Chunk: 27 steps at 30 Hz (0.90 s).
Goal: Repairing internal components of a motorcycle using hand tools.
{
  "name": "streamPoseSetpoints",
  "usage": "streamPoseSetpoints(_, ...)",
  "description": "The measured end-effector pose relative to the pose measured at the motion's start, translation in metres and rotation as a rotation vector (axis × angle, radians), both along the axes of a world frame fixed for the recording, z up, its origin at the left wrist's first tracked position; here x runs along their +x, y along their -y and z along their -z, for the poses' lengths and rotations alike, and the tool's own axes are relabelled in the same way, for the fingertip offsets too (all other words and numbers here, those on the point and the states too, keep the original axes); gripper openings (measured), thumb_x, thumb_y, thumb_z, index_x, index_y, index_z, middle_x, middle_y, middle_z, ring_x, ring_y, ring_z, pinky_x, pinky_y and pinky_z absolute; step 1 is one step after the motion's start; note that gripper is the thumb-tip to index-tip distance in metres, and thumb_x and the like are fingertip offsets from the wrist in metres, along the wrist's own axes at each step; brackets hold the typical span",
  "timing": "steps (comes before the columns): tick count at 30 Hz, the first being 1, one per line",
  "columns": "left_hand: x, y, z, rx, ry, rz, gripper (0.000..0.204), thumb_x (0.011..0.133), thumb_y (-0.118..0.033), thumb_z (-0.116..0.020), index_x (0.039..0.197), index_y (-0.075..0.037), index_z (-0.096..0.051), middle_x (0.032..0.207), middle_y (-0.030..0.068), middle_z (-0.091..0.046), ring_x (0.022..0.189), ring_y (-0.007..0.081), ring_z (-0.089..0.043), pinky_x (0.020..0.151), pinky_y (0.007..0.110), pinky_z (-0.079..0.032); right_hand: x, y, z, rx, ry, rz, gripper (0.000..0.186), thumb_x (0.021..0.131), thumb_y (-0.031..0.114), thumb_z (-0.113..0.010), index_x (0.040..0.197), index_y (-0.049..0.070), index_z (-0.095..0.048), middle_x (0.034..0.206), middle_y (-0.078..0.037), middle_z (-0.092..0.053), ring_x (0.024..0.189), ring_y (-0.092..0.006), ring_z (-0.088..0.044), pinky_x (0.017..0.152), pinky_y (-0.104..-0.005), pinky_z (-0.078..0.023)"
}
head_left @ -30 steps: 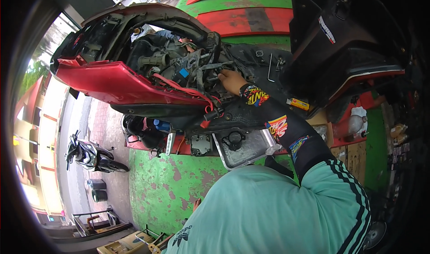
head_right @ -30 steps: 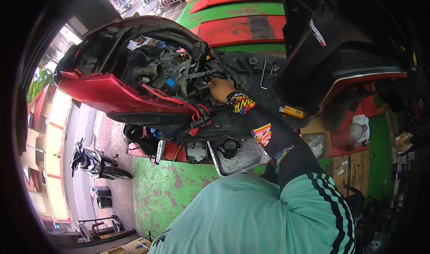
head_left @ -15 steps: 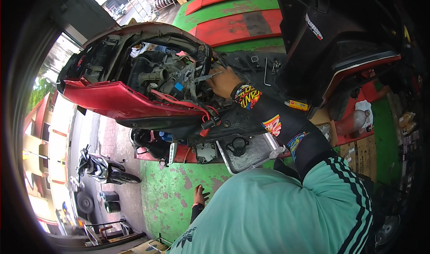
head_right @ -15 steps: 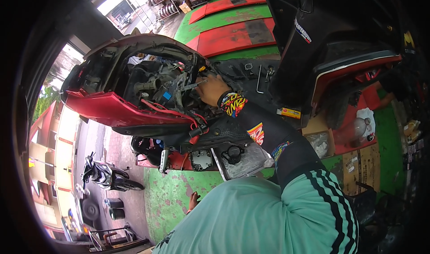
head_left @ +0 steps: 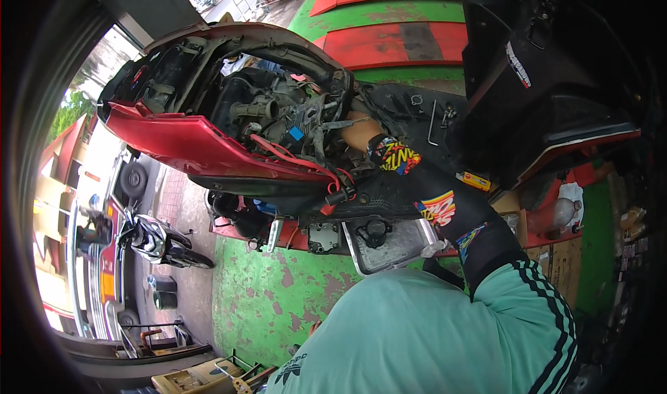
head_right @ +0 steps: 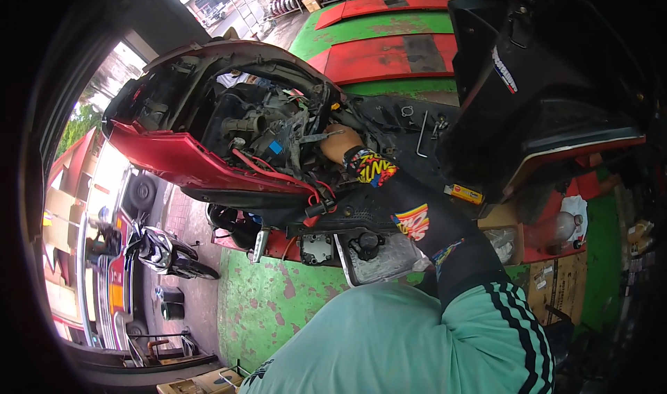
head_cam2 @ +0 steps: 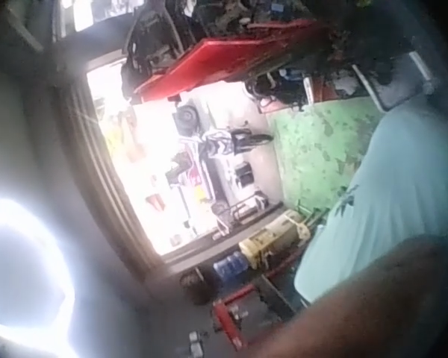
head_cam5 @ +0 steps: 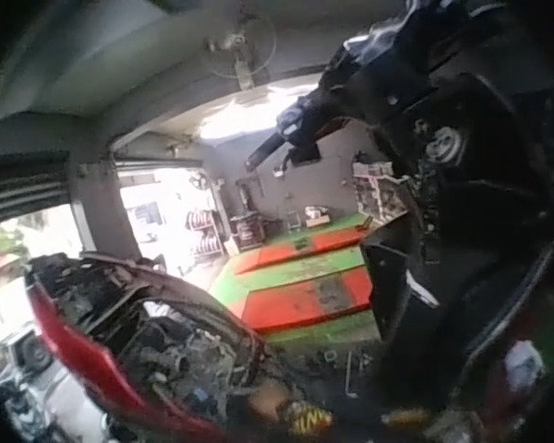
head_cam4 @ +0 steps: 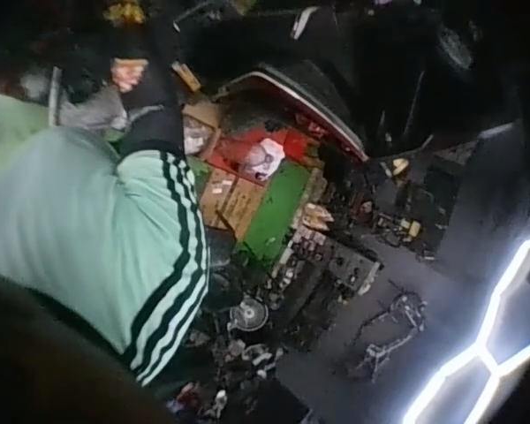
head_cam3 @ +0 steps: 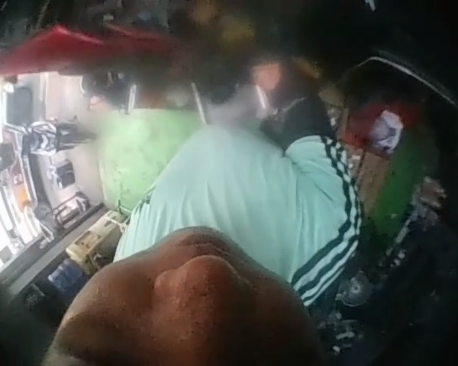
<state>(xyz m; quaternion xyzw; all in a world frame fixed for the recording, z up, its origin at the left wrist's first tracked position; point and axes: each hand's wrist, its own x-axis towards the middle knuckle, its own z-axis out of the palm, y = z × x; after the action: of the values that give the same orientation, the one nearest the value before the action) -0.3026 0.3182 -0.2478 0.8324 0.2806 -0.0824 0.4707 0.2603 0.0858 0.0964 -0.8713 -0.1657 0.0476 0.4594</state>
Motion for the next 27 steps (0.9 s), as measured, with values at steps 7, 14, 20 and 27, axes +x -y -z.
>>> streamPoseSetpoints(7,0.041,-0.005,-0.017,-0.241,-0.063,-0.223,0.059,0.098,-0.046,-0.052,0.145,-0.014,-0.038,0.142,0.0204,-0.046,0.105,0.0361,-0.065,0.083,0.051,-0.05,0.029,0.003,0.008,-0.005,0.13,-0.012,0.031,0.095,0.026,-0.049,0.103,0.002,-0.066,0.108,-0.024,-0.068,0.104,-0.0412,-0.063,0.089,-0.0495,-0.05)
streamPoseSetpoints(14,0.095,0.0,-0.04,-0.418,-0.099,-0.424,0.06,0.097,-0.05,-0.051,0.146,-0.017,-0.038,0.142,0.0176,-0.047,0.102,0.0354,-0.068,0.082,0.049,-0.051,0.053,0.028,0.009,-0.28,0.57,-0.145,0.028,0.097,0.029,-0.05,0.109,0.006,-0.058,0.103,-0.018,-0.067,0.101,-0.0384,-0.063,0.085,-0.0542,-0.05)
streamPoseSetpoints(20,-0.003,0.011,0.027,0.063,-0.098,-0.027,0.049,0.097,-0.034,-0.058,0.137,-0.007,-0.049,0.137,0.0193,-0.048,0.121,0.0341,-0.057,0.088,0.047,-0.054,0.074,0.005,0.022,-0.246,0.444,-0.158,0.024,0.089,0.019,-0.055,0.091,-0.001,-0.069,0.086,-0.023,-0.071,0.085,-0.0419,-0.069,0.076,-0.0505,-0.056)
streamPoseSetpoints(27,-0.063,0.033,0.017,-0.157,-0.238,-0.181,0.052,0.095,-0.029,-0.062,0.138,-0.003,-0.047,0.133,0.0229,-0.05,0.107,0.0346,-0.063,0.092,0.041,-0.053,0.196,-0.08,0.1,-0.551,0.95,-0.701,0.023,0.077,0.015,-0.064,0.095,0.004,-0.074,0.096,-0.016,-0.072,0.094,-0.0354,-0.069,0.078,-0.0449,-0.057)
